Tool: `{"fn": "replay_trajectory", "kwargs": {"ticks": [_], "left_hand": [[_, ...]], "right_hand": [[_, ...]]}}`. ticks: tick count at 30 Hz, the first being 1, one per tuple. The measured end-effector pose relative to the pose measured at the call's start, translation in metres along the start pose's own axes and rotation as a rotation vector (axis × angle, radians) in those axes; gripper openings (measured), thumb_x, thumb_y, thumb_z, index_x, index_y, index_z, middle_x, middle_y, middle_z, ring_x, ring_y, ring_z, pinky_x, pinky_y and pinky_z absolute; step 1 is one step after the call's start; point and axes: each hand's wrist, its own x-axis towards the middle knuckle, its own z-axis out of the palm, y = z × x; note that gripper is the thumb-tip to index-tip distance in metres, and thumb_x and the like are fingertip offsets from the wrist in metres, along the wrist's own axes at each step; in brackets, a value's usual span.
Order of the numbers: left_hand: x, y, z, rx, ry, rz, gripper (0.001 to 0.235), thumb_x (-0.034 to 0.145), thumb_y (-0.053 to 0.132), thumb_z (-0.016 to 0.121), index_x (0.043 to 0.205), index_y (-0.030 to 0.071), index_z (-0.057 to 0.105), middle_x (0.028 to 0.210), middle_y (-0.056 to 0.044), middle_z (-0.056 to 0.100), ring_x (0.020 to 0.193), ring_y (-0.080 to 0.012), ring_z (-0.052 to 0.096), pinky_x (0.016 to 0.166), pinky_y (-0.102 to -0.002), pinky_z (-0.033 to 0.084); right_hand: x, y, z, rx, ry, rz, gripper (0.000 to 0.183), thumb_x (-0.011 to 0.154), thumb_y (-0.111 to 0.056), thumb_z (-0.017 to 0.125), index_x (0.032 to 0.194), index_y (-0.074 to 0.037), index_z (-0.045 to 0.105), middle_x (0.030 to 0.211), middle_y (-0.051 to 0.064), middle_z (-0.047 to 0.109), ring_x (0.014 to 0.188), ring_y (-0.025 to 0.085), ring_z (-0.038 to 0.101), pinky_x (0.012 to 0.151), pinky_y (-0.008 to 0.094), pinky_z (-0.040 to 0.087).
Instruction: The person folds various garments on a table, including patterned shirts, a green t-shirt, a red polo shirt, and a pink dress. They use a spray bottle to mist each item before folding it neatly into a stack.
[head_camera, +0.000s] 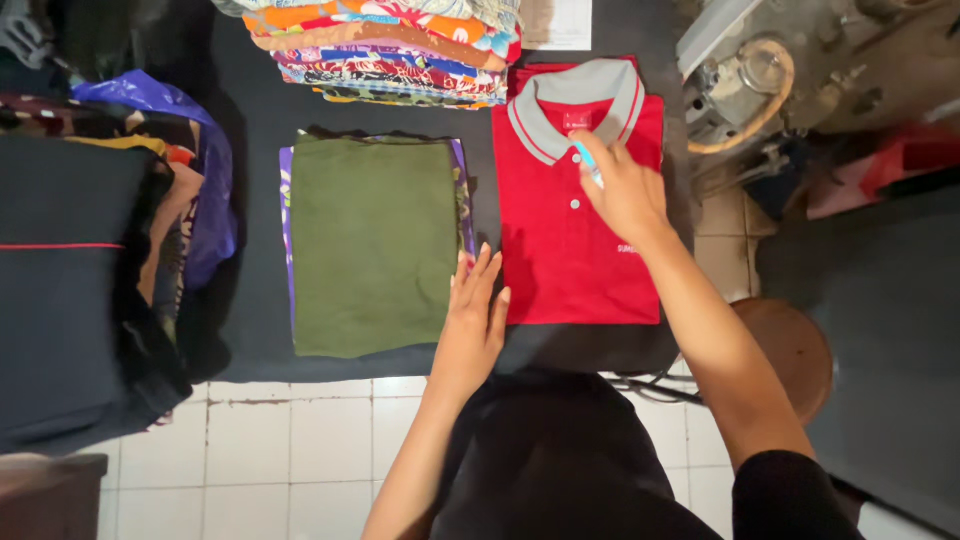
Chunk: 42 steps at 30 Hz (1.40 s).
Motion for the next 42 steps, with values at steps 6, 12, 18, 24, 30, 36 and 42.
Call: {"fn": "replay_trajectory", "kwargs": {"ticks": [6, 12, 18, 24, 30, 36, 42], "left_hand": [[0.004, 0.004, 0.033, 0.02, 0.122, -0.021, 0.043, 0.106, 0.014, 0.051, 0.147, 0.002, 0.051, 0.162, -0.017, 0.041, 0.156, -0.0434, 0.025, 0.121, -0.047, 0.032], [0.006, 0.009, 0.063, 0.038, 0.157, -0.058, 0.043, 0.106, 0.013, 0.052, 0.147, 0.002, 0.05, 0.162, -0.02, 0.04, 0.154, -0.0451, 0.027, 0.121, -0.048, 0.031], [-0.002, 0.01, 0.074, -0.017, 0.21, -0.122, 0.043, 0.106, 0.009, 0.048, 0.148, 0.001, 0.048, 0.161, -0.025, 0.039, 0.147, -0.0418, 0.04, 0.118, -0.043, 0.037], [-0.01, 0.008, 0.073, -0.017, 0.259, -0.084, 0.043, 0.107, 0.005, 0.046, 0.15, 0.0, 0.046, 0.16, -0.025, 0.04, 0.147, -0.0413, 0.043, 0.118, -0.042, 0.039], [-0.018, 0.016, 0.071, -0.013, 0.329, -0.064, 0.041, 0.107, 0.002, 0.045, 0.148, 0.001, 0.048, 0.159, -0.022, 0.043, 0.146, -0.0391, 0.044, 0.119, -0.041, 0.036], [-0.028, 0.017, 0.069, 0.019, 0.355, -0.065, 0.04, 0.108, 0.004, 0.046, 0.148, 0.0, 0.049, 0.157, -0.021, 0.045, 0.147, -0.0379, 0.043, 0.12, -0.042, 0.036], [-0.02, -0.009, 0.075, 0.043, 0.327, -0.068, 0.039, 0.109, 0.008, 0.046, 0.147, -0.002, 0.05, 0.154, -0.024, 0.048, 0.144, -0.0402, 0.046, 0.118, -0.043, 0.037]], "right_hand": [[0.008, 0.053, -0.013, 0.025, 0.035, 0.021, 0.048, 0.098, -0.021, 0.065, 0.143, -0.024, 0.048, 0.115, 0.015, 0.068, 0.09, 0.041, 0.069, 0.072, 0.054, 0.054], [-0.043, 0.073, -0.036, 0.041, -0.089, 0.038, 0.045, 0.097, -0.02, 0.065, 0.14, -0.022, 0.051, 0.119, 0.013, 0.068, 0.091, 0.042, 0.069, 0.073, 0.053, 0.055], [-0.111, 0.048, -0.045, 0.079, -0.189, -0.059, 0.047, 0.091, -0.023, 0.07, 0.136, -0.026, 0.057, 0.107, 0.01, 0.069, 0.081, 0.036, 0.071, 0.065, 0.048, 0.056], [-0.147, 0.029, -0.049, 0.034, -0.283, -0.143, 0.042, 0.094, -0.023, 0.07, 0.134, -0.027, 0.057, 0.093, 0.008, 0.065, 0.068, 0.029, 0.07, 0.052, 0.044, 0.054], [-0.142, 0.01, -0.04, -0.004, -0.233, -0.364, 0.05, 0.091, -0.021, 0.07, 0.138, -0.028, 0.056, 0.09, 0.009, 0.062, 0.064, 0.029, 0.069, 0.05, 0.04, 0.055], [-0.137, 0.018, -0.039, -0.037, -0.193, -0.297, 0.05, 0.092, -0.023, 0.07, 0.14, -0.029, 0.057, 0.09, 0.011, 0.062, 0.063, 0.031, 0.069, 0.048, 0.043, 0.054], [-0.154, 0.056, -0.046, 0.171, -0.041, -0.115, 0.046, 0.098, -0.023, 0.068, 0.14, -0.022, 0.051, 0.112, 0.014, 0.069, 0.08, 0.034, 0.071, 0.061, 0.044, 0.056]]}}
